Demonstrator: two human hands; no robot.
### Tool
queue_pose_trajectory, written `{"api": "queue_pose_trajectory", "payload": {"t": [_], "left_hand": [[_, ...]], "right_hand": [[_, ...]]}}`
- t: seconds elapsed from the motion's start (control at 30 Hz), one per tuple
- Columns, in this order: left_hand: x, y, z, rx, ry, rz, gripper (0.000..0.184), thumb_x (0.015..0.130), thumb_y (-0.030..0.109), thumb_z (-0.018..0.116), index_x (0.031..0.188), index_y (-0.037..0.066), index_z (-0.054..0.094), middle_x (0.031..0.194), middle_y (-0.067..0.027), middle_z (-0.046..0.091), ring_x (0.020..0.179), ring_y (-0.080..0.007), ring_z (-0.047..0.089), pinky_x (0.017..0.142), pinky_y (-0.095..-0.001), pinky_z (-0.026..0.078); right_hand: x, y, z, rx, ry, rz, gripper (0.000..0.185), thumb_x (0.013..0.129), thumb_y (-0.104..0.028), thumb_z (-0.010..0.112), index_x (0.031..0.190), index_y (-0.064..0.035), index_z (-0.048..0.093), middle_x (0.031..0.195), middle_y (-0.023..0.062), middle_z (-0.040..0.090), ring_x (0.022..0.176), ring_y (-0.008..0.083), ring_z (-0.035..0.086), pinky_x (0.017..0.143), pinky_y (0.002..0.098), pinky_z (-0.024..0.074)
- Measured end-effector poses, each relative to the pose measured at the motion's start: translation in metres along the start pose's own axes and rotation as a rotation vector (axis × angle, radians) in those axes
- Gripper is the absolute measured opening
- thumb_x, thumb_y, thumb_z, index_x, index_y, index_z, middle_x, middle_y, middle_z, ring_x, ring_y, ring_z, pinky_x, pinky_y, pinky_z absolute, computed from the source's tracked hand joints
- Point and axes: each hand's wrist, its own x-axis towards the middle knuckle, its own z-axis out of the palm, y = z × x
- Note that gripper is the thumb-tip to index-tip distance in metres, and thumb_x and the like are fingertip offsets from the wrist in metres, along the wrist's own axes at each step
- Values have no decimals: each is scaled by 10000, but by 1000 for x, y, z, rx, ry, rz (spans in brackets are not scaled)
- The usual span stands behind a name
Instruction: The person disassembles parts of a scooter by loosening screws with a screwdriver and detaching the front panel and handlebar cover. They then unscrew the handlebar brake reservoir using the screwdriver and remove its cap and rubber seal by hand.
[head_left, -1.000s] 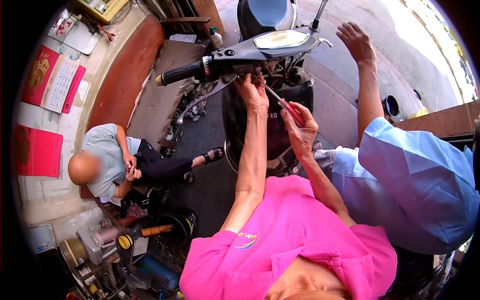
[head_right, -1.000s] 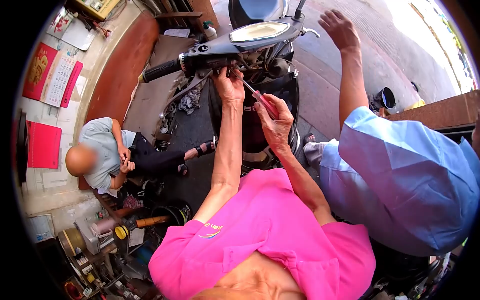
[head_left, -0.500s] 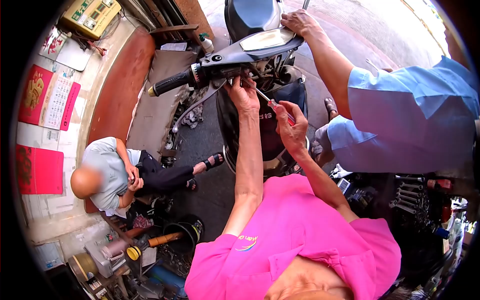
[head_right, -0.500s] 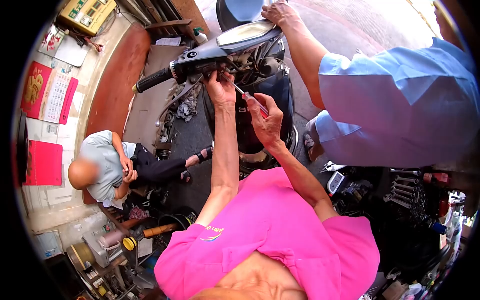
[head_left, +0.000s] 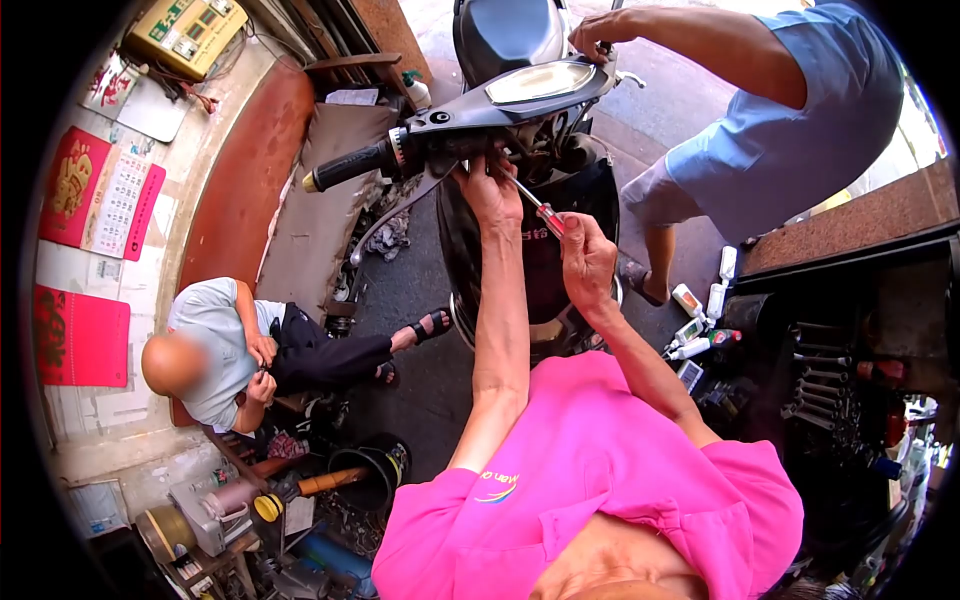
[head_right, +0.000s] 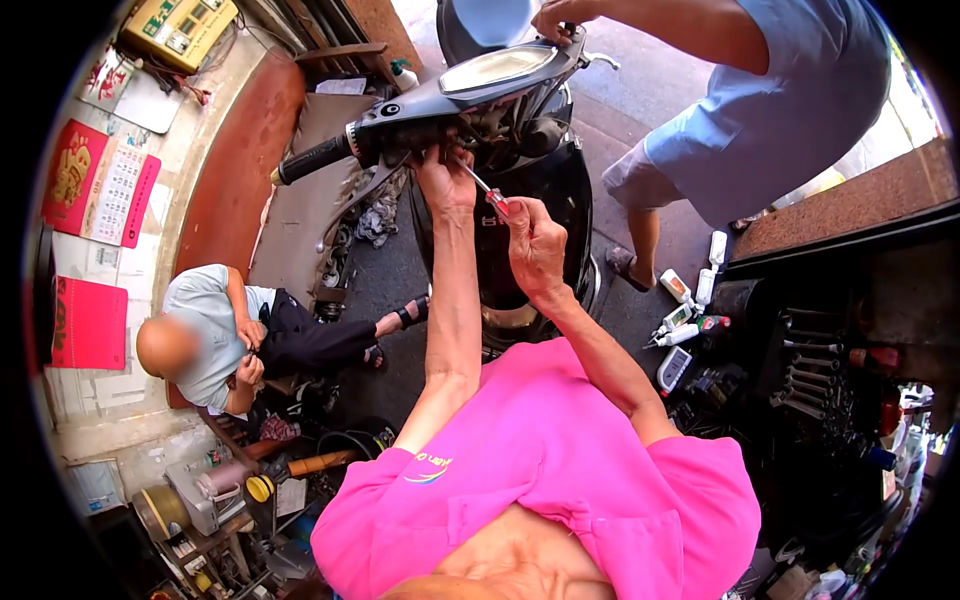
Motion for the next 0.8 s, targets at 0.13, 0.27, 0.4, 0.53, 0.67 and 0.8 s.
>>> {"api": "queue_pose_trajectory", "payload": {"t": [0.13, 0.27, 0.4, 0.53, 0.67, 0.8], "left_hand": [[2, -1, -3, -22, -18, 10, 385, 902, 24, 482, 1194, 254, 379, 871, -110, 623, 635, -169, 601, 429, -245, 433], [3, 0, -1, -3, 26, -10, 379, 916, 65, 467, 1199, 307, 391, 881, -76, 625, 595, -153, 547, 459, -289, 411], [-1, 2, 1, 26, 16, -21, 384, 912, 63, 473, 1199, 306, 397, 889, -75, 628, 598, -150, 555, 467, -291, 428], [-1, 2, 2, 4, 19, -15, 404, 909, 30, 462, 1217, 276, 377, 947, -99, 609, 652, -170, 588, 441, -263, 449], [10, 0, -8, -64, -63, -53, 417, 905, 8, 445, 1232, 252, 361, 976, -118, 596, 683, -183, 607, 425, -246, 463], [9, 1, -9, 41, -12, -52, 439, 899, 2, 446, 1249, 247, 349, 1002, -104, 594, 708, -187, 609, 429, -253, 460]], "right_hand": [[2, -9, -4, -204, 72, -357, 223, 817, -90, 685, 1010, -21, 598, 869, 115, 615, 690, 240, 627, 590, 318, 488], [4, -9, -7, -159, 92, -321, 275, 796, -52, 703, 1048, -25, 597, 907, 86, 593, 782, 210, 611, 692, 301, 495], [2, -1, 0, 113, 38, 46, 235, 907, -203, 612, 1018, 1, 579, 705, 9, 563, 571, 68, 521, 505, 222, 423], [3, 3, -5, -34, 26, 0, 210, 913, -198, 599, 936, 9, 577, 691, 90, 630, 550, 158, 584, 533, 288, 465], [5, -2, -6, -122, 133, -318, 199, 835, -108, 680, 970, -3, 580, 783, 118, 642, 679, 191, 644, 601, 295, 499], [6, -8, -6, -27, 116, -174, 250, 828, -159, 694, 985, -3, 578, 827, 134, 653, 706, 204, 651, 626, 295, 507]]}}
